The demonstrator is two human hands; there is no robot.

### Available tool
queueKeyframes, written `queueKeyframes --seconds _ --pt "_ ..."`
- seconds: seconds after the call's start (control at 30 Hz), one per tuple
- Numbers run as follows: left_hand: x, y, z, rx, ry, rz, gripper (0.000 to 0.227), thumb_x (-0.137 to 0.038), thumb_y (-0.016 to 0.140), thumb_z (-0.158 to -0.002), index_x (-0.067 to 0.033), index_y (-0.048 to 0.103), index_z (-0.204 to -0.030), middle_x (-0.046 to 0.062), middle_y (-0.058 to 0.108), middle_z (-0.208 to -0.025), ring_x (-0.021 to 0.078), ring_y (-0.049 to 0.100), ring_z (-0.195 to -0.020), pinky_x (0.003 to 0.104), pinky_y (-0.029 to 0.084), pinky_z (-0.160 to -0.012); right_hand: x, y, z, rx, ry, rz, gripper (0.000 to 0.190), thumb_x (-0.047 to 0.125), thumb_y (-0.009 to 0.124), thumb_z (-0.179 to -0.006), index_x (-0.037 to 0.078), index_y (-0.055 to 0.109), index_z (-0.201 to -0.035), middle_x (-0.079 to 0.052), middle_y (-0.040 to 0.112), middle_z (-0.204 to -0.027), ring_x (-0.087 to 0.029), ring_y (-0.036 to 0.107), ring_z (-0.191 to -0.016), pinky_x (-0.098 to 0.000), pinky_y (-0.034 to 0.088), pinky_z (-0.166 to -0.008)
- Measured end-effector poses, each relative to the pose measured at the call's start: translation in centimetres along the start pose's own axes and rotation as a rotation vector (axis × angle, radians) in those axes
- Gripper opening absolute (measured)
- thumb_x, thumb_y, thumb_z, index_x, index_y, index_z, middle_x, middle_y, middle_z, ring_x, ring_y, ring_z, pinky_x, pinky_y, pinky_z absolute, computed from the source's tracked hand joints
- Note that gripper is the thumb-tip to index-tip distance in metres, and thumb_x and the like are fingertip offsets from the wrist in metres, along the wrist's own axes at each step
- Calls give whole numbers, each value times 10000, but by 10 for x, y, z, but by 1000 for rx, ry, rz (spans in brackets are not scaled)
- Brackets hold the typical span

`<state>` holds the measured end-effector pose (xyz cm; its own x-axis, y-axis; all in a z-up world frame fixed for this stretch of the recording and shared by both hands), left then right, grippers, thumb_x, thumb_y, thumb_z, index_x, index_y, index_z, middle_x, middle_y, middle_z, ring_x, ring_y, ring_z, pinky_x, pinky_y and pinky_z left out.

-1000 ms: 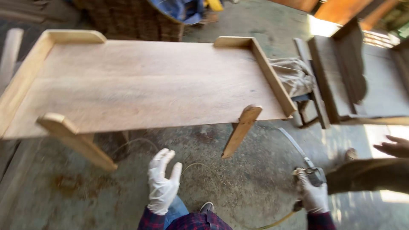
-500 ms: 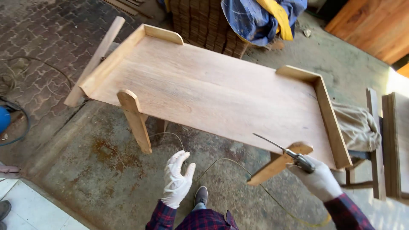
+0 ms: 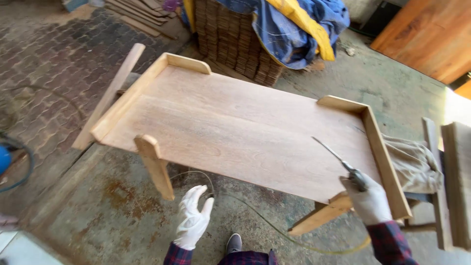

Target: Cleaning dust from wooden furniture components using an air blower and a cloth.

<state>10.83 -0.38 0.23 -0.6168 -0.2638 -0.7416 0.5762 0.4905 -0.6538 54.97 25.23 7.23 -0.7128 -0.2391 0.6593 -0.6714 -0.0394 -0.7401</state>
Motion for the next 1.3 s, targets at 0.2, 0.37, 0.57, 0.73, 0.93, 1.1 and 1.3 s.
queueKeyframes --seconds 0.2,0.37,0.57,0.73,0.93,1.1,1.3 --pt "19 71 5 236 66 -174 478 -328 720 -843 -91 654 -1253 149 698 -1235 341 660 -1137 434 518 -970 -104 -115 83 -77 576 -12 202 273 761 -892 109 751 -1009 -57 574 -587 -147 456 -406 -347 381 -372" --pt "88 264 69 777 286 -482 712 -506 689 -814 -217 545 -1448 107 662 -1288 311 710 -1051 449 564 -937 -175 -148 168 -13 756 -140 242 294 763 -872 87 772 -997 7 607 -628 -109 444 -435 -331 373 -374" --pt "84 450 164 1305 427 -532 866 -649 716 -852 -210 386 -1522 187 608 -1330 358 688 -1124 460 530 -1032 -303 -195 223 -2 783 -183 304 326 785 -892 79 749 -1064 -34 607 -711 -119 478 -594 -334 434 -519" --pt "-133 451 197 1256 309 -570 842 -585 669 -849 -198 369 -1533 144 604 -1377 306 694 -1167 423 547 -1051 -441 -305 236 -135 542 123 299 301 741 -880 60 751 -1057 -94 748 -898 -185 705 -779 -335 555 -738" --pt "-294 466 239 1125 294 -287 699 -427 644 -895 -149 461 -1509 129 616 -1337 312 611 -1198 439 460 -1039 -532 -405 197 -38 766 313 395 429 674 -944 67 752 -1080 -193 756 -874 -311 742 -834 -435 553 -770" --pt "-327 468 246 1066 325 -350 660 -388 651 -890 -124 493 -1474 115 644 -1243 321 618 -1123 443 477 -974 -571 -417 120 236 754 568 503 534 633 -964 68 778 -1082 -230 763 -941 -394 717 -894 -490 546 -811" --pt "-318 437 258 815 283 -345 590 -355 667 -861 -102 573 -1386 98 693 -1124 307 665 -1007 440 525 -866 -556 -399 74 341 696 594 514 556 642 -942 83 766 -1101 -229 740 -912 -403 704 -876 -496 547 -791"
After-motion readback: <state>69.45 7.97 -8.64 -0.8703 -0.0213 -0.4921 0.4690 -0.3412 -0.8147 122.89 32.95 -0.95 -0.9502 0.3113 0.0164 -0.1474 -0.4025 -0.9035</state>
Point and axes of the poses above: each hand's wrist, its own z-axis away from the middle knuckle, its own y-axis out of the palm, x = y × z, the point moved 10 cm from there along -z, towards the middle knuckle
